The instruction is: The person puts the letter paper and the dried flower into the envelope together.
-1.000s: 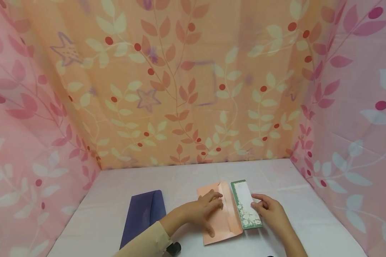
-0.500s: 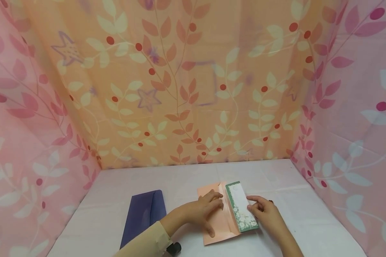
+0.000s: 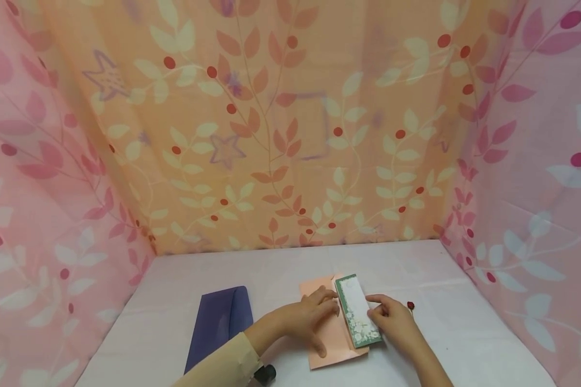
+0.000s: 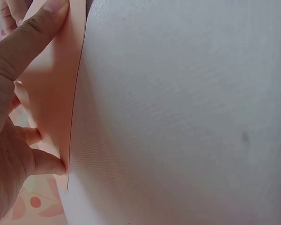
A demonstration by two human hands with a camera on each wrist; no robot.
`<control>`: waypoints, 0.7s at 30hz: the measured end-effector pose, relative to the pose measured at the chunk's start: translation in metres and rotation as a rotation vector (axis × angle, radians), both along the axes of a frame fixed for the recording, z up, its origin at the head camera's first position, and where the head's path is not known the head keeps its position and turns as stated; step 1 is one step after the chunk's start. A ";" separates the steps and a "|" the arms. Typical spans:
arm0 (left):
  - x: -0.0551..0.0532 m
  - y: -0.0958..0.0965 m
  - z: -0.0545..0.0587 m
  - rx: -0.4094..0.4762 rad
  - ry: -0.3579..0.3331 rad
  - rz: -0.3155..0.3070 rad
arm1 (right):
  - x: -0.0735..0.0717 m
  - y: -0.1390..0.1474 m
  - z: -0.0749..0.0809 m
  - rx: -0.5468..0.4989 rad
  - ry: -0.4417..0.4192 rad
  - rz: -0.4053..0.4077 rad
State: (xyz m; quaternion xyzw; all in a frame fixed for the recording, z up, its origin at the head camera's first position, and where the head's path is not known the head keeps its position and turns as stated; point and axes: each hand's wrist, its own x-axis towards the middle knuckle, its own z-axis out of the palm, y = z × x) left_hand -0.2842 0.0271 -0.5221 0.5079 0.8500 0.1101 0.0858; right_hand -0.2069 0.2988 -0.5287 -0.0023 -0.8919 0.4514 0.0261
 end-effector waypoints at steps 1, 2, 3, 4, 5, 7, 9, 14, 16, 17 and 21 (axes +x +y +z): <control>0.000 0.000 -0.001 -0.002 0.001 0.002 | 0.000 -0.001 0.000 0.008 -0.008 -0.011; 0.000 0.001 -0.001 -0.002 0.002 0.004 | -0.001 -0.002 0.000 0.015 -0.015 -0.019; 0.000 0.001 -0.002 -0.003 0.004 0.004 | -0.001 -0.003 -0.001 0.024 -0.020 -0.032; 0.000 0.001 -0.003 -0.003 0.008 0.003 | -0.002 -0.005 -0.001 0.031 -0.023 -0.041; 0.000 0.001 -0.003 -0.004 0.012 0.002 | -0.002 -0.006 -0.001 0.039 -0.025 -0.051; 0.000 0.001 -0.004 -0.001 0.021 -0.001 | -0.001 -0.010 -0.002 0.056 -0.023 -0.067; 0.001 0.001 -0.003 -0.002 0.022 -0.002 | -0.001 -0.013 -0.001 0.070 -0.027 -0.083; 0.001 0.000 0.001 -0.016 0.008 0.014 | -0.001 -0.019 0.000 0.087 -0.050 -0.099; 0.001 -0.001 0.002 -0.022 0.005 0.019 | -0.001 -0.020 0.000 0.085 -0.058 -0.103; 0.001 -0.001 0.002 -0.023 0.005 0.019 | -0.001 -0.021 0.000 0.083 -0.063 -0.105; 0.001 -0.002 0.003 -0.024 0.006 0.018 | -0.002 -0.023 -0.001 0.072 -0.077 -0.112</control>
